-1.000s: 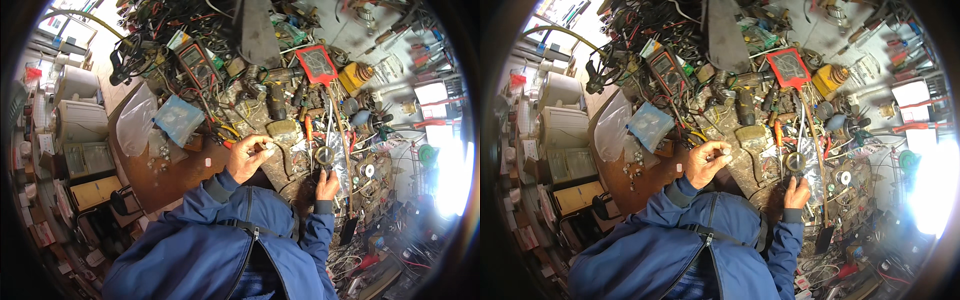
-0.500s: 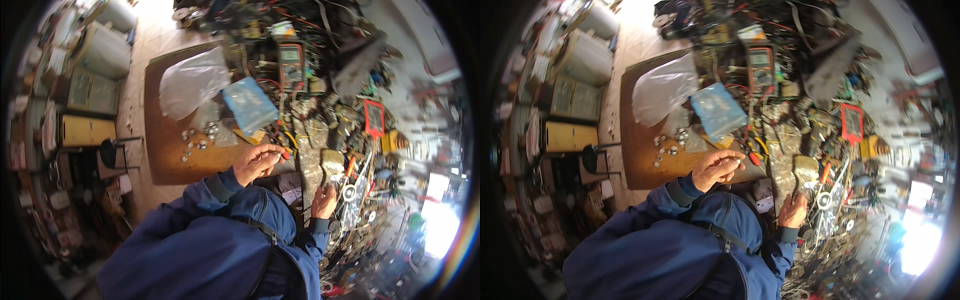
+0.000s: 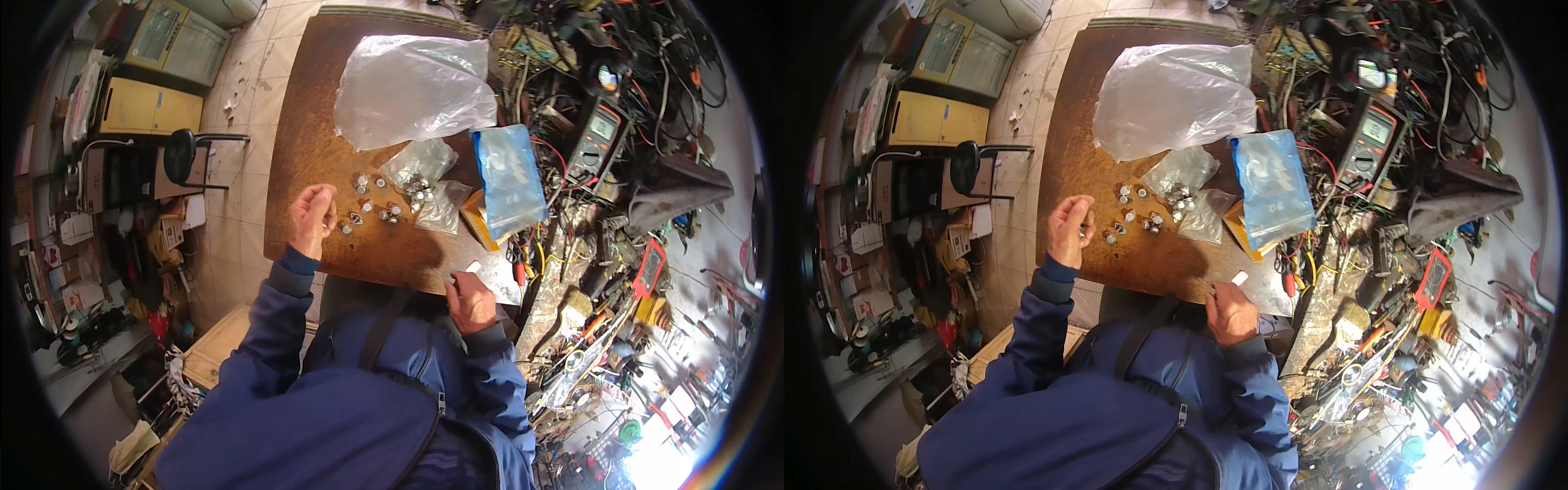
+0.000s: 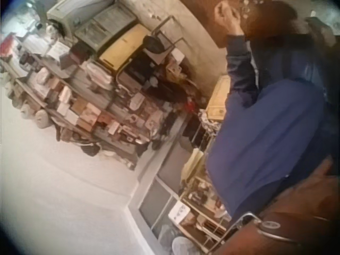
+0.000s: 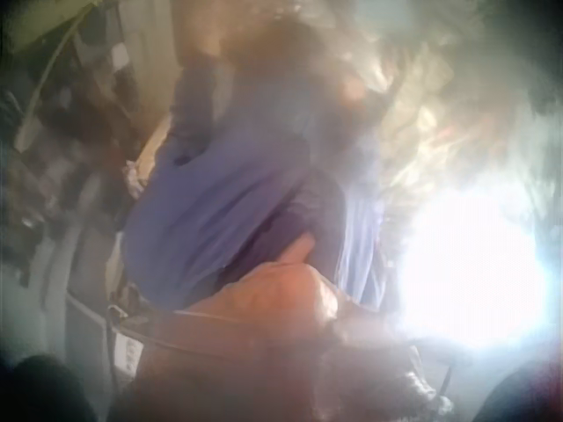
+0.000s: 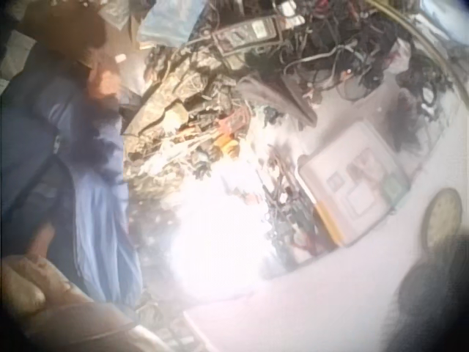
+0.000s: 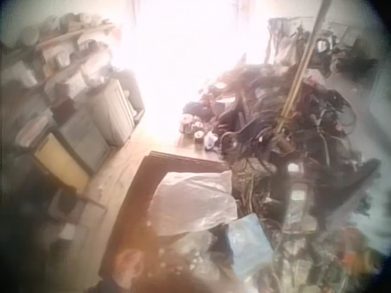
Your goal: The person handles small metallic electronic components on a cluttered workbench, repeatedly picking them up, turning them over, and placing them back down. The person also briefly uses a magnifying glass to view the components before continuing to sort them by hand.
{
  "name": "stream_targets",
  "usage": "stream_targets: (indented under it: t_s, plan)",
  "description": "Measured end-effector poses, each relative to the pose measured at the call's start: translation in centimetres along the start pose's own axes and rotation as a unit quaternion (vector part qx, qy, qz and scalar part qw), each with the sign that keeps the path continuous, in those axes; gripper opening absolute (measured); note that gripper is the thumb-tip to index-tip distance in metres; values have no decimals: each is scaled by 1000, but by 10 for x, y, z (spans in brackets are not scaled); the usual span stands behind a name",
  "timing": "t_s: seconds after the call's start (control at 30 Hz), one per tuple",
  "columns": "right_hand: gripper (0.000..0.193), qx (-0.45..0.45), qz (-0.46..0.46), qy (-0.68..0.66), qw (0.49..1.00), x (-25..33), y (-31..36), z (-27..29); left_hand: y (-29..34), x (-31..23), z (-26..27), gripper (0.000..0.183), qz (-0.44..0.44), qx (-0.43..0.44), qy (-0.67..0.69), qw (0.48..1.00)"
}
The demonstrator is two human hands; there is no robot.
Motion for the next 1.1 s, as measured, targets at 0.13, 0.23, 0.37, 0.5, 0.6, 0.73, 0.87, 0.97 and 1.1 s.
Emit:
stream_targets:
  t_s: [0.13, 0.23, 0.37, 0.5, 0.6, 0.73, 0.87, 0.97, 1.1]
  plan:
    - [13, 17, 88, -11, 996, 14, -33, -36, -27, -11, 2, 23, -45, -4, -14, 999]
    - [12, 7, 141, -8, 990, 12, -54, -62, -55, -2, 3, 25, -89, 23, -42, 995]
    - [18, -40, 188, -3, 981, -3, -56, -82, -84, 27, 13, 21, -168, 62, -107, 978]
    - [25, -68, 257, 3, 964, -7, -42, -90, -74, 35, 22, 20, -220, 121, -113, 961]
    - [27, -79, 312, 53, 945, -2, -35, -95, -68, 31, 28, 23, -234, 130, -108, 957]
    - [27, -149, 334, 116, 923, 1, -18, -99, -40, 25, 11, 28, -286, 174, -120, 935]
    - [21, -267, 346, 161, 885, 12, -2, -92, -19, 23, 1, 31, -229, 292, -51, 927]
    - [14, -235, 318, 86, 914, 15, -10, -81, -24, 37, -8, 31, -97, 366, 68, 923]
    - [19, -115, 228, 1, 967, 29, -39, -38, -39, 43, -32, 23, 5, 375, 214, 902]
Point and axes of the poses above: each hand's wrist, its own y-axis away from the middle knuckle, its own z-axis out of the back of the hand, x = y × z, the point moved 5 cm from there along -y, towards the middle knuckle, and after that the axes turned 14 degrees about y, right-handed, at the moved point
